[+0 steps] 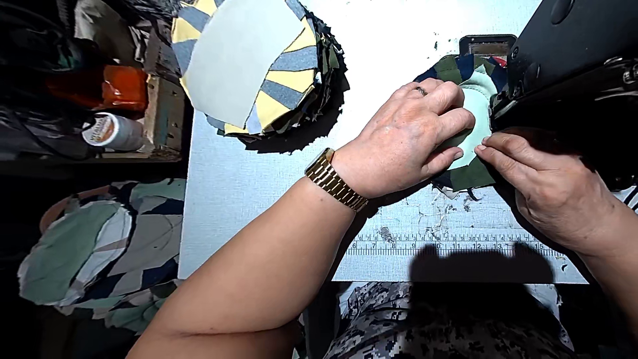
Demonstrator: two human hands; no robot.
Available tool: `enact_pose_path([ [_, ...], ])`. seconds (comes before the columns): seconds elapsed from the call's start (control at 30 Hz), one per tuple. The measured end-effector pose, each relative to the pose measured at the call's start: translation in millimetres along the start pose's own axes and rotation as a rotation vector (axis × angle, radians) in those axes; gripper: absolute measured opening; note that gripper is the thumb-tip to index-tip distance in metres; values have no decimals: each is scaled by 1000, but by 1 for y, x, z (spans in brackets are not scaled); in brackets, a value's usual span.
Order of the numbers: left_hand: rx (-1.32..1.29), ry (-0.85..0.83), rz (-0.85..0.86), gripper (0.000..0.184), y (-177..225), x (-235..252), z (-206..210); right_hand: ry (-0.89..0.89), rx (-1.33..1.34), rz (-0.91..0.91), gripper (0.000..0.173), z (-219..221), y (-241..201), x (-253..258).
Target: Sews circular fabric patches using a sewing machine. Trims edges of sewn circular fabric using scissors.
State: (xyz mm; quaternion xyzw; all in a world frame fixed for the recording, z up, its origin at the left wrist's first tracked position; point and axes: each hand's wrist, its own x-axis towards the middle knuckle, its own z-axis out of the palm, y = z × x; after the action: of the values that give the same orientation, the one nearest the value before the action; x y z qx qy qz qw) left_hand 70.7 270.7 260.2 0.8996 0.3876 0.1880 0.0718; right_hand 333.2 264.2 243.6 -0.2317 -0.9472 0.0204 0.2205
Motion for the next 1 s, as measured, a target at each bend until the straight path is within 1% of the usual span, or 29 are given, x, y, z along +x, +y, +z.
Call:
enact_pose_path([
  [0.07,13,-26,-10,37,3,1,-3,3,-7,23,35,-1,2,-1],
  [0.17,23,-20,-6,39,7,0,-3,26,4,71,34,-4,6,-3],
  [0.27,34,-35,2,39,10,0,-3,107,11,62,30,-4,7,-5],
  [0.33,35,-39,3,39,10,0,-3,132,24,43,32,-4,3,-5],
  [0.4,22,-32,4,38,8,0,-3,90,51,6,35,-1,1,-4],
  [0.47,8,-16,10,38,6,-1,-3,45,60,-27,35,3,1,-3],
  [0.6,-27,32,4,42,-3,0,2,30,55,-35,33,2,0,-2],
  [0.7,-48,-3,-28,46,-8,1,5,30,50,-36,31,1,-1,-1],
  [0.77,-48,-33,-47,47,-8,1,4,29,50,-30,31,0,-1,-1],
  [1.0,32,-36,-80,45,-1,2,0,22,32,64,35,-5,4,-4],
])
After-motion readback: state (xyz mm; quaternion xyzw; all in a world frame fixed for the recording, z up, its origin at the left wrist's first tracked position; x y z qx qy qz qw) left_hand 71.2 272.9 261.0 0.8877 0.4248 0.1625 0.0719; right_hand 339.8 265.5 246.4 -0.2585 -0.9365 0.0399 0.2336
